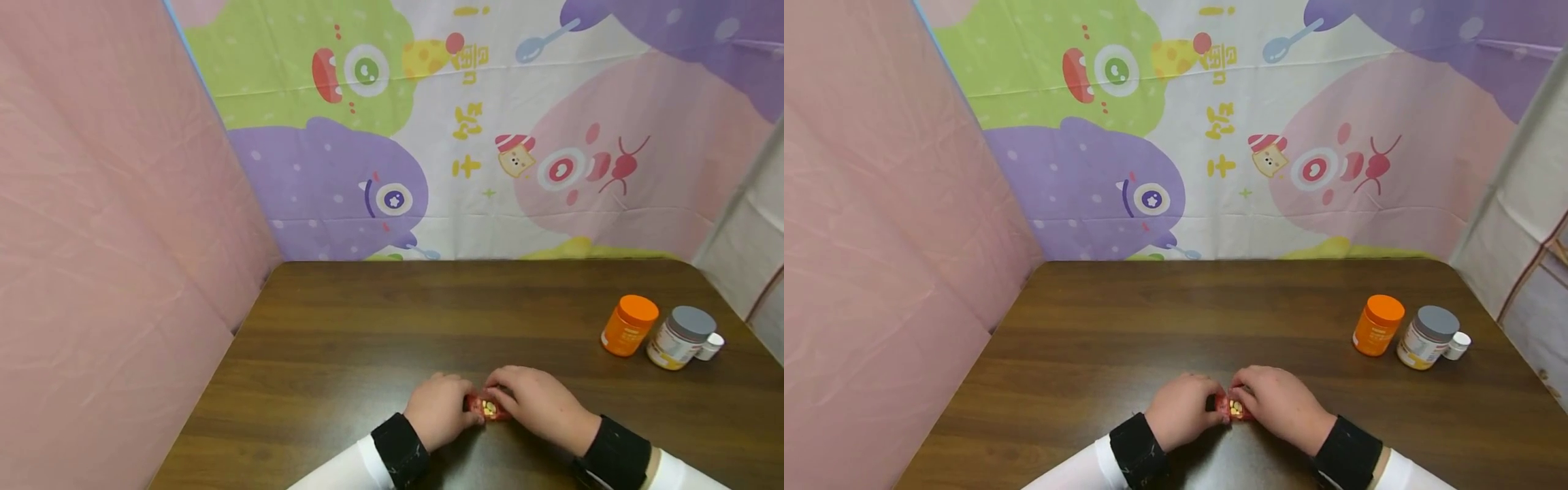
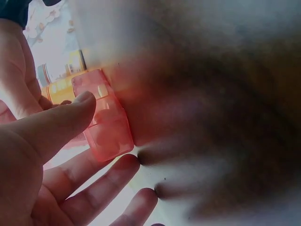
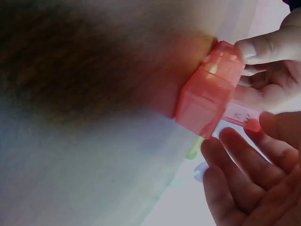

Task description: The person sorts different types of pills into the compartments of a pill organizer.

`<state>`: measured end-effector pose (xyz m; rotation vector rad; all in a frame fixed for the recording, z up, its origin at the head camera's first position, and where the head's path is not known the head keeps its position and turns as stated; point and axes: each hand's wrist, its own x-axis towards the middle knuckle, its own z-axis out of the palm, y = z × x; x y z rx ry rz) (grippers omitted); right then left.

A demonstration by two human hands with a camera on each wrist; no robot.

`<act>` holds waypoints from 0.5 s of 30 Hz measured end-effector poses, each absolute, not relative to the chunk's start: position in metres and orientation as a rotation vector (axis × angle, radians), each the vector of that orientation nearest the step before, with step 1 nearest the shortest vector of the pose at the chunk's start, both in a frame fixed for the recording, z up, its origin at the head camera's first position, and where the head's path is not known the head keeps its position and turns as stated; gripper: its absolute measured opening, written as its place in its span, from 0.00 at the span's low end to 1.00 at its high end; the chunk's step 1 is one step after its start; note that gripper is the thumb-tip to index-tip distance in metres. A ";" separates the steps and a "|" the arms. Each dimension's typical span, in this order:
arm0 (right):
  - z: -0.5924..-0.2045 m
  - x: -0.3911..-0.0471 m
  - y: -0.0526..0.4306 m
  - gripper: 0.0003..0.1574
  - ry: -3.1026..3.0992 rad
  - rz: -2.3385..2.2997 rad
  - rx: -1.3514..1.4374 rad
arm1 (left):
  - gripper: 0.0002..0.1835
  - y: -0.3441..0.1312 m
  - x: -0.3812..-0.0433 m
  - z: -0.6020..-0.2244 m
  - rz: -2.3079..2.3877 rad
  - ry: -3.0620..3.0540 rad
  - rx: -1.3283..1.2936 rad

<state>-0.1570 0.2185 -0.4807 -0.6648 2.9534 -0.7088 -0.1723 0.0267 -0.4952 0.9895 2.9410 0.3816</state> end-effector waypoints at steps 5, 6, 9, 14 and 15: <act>-0.479 -0.153 0.218 0.02 2.860 -0.709 -0.737 | 0.14 0.026 -0.173 -0.496 0.399 2.945 1.000; -0.480 -0.152 0.218 0.03 2.850 -0.699 -0.765 | 0.14 0.026 -0.173 -0.496 0.401 2.948 1.005; -0.483 -0.150 0.218 0.08 2.840 -0.660 -0.855 | 0.14 0.026 -0.172 -0.496 0.404 2.959 1.015; -0.486 -0.149 0.218 0.12 2.842 -0.637 -0.948 | 0.14 0.025 -0.172 -0.493 0.411 2.950 1.015; -0.486 -0.149 0.218 0.12 2.838 -0.641 -0.944 | 0.14 0.025 -0.172 -0.492 0.414 2.946 1.012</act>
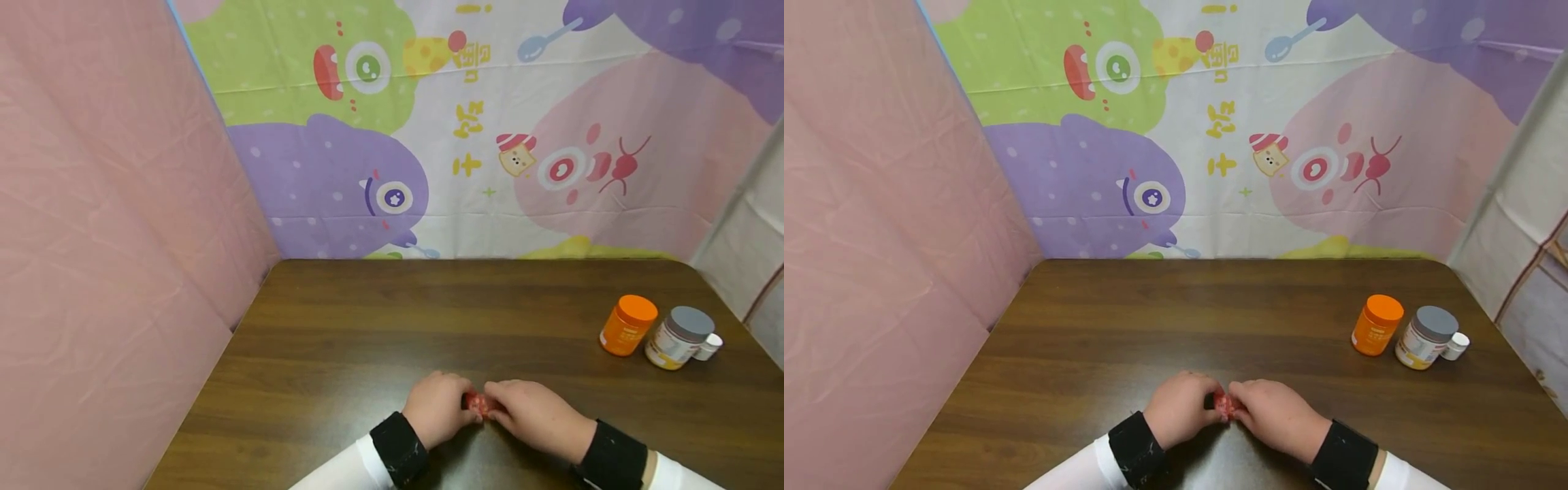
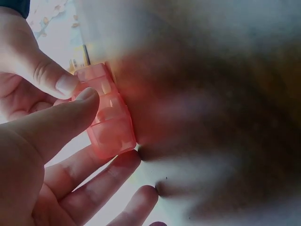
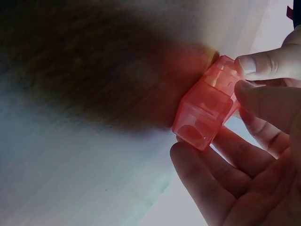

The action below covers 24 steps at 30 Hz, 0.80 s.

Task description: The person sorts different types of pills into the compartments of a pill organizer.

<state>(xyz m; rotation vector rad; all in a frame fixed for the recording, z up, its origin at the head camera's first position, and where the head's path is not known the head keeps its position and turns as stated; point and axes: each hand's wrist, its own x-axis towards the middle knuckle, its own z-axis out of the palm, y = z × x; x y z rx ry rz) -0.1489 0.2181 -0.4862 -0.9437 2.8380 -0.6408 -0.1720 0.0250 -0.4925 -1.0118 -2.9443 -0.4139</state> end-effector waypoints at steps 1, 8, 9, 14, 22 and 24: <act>-0.486 -0.149 0.218 0.12 2.833 -0.643 -0.937 | 0.13 0.025 -0.172 -0.492 -0.416 -2.949 -1.012; -0.486 -0.152 0.217 0.08 2.823 -0.628 -0.922 | 0.12 0.025 -0.172 -0.490 -0.430 -2.955 -1.002; -0.486 -0.152 0.217 0.08 2.828 -0.622 -0.921 | 0.12 0.025 -0.172 -0.490 -0.433 -2.953 -1.004; -0.485 -0.153 0.217 0.08 2.837 -0.618 -0.883 | 0.12 0.025 -0.173 -0.489 -0.459 -2.937 -1.018; -0.483 -0.154 0.226 0.13 2.791 -0.640 -0.853 | 0.13 0.023 -0.173 -0.491 -0.454 -2.944 -1.019; -0.482 -0.153 0.232 0.16 2.798 -0.623 -0.839 | 0.13 0.023 -0.173 -0.492 -0.450 -2.954 -1.017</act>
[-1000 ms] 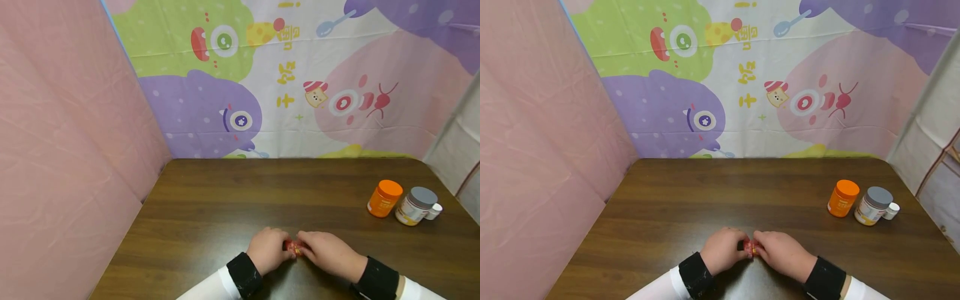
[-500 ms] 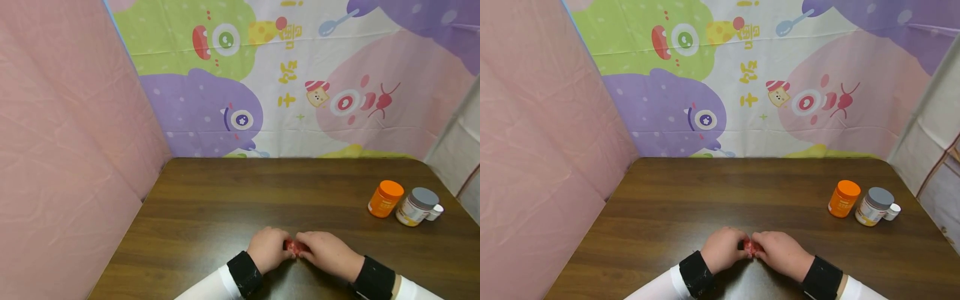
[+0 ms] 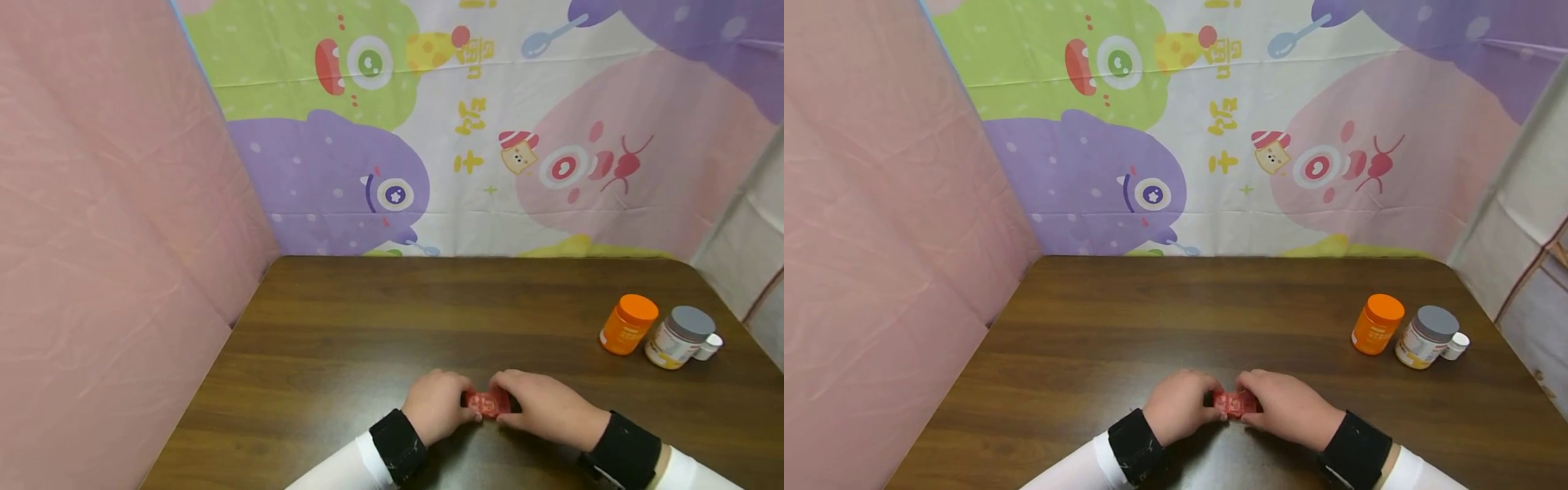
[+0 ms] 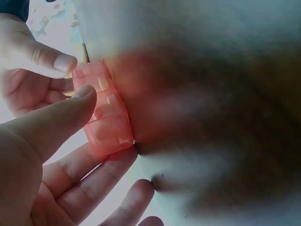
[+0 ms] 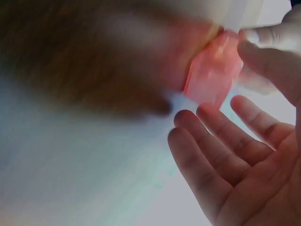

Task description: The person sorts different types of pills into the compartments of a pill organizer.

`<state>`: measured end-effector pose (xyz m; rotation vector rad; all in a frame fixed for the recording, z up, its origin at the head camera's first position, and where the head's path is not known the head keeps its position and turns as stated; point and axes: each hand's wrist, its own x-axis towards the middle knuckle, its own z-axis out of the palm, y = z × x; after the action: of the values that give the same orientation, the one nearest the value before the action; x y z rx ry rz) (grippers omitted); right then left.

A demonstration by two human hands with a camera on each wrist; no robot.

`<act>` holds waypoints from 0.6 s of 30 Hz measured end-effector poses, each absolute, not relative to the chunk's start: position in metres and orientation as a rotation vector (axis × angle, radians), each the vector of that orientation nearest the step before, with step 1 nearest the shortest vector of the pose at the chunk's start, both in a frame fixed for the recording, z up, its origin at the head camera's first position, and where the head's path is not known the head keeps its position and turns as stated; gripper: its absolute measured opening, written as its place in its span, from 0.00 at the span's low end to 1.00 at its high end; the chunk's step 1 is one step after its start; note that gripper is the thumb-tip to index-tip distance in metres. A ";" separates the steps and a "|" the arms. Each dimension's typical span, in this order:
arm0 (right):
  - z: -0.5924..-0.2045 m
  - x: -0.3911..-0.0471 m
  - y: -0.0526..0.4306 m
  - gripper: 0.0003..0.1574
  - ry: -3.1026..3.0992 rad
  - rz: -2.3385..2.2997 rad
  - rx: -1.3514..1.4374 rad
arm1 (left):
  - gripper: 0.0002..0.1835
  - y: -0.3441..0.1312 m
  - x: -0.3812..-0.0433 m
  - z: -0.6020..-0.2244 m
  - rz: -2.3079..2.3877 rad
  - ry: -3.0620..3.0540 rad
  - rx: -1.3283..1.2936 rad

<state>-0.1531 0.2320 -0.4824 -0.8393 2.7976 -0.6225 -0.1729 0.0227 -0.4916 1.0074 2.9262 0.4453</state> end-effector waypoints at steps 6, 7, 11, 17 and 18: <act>-0.481 -0.152 0.242 0.22 2.806 -0.565 -0.841 | 0.13 0.023 -0.172 -0.491 0.440 2.916 0.995; -0.481 -0.152 0.242 0.21 2.804 -0.564 -0.849 | 0.13 0.023 -0.172 -0.491 0.441 2.917 0.996; -0.483 -0.151 0.241 0.17 2.807 -0.569 -0.877 | 0.13 0.024 -0.172 -0.491 0.445 2.920 1.002; -0.484 -0.152 0.236 0.11 2.808 -0.574 -0.881 | 0.13 0.023 -0.172 -0.490 0.430 2.926 1.008; -0.484 -0.152 0.236 0.10 2.806 -0.575 -0.879 | 0.13 0.023 -0.172 -0.490 0.430 2.928 1.012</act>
<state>-0.1519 0.2356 -0.4840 -0.8795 2.8062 -0.5748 -0.1725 0.0228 -0.4902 1.0119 2.9278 0.4297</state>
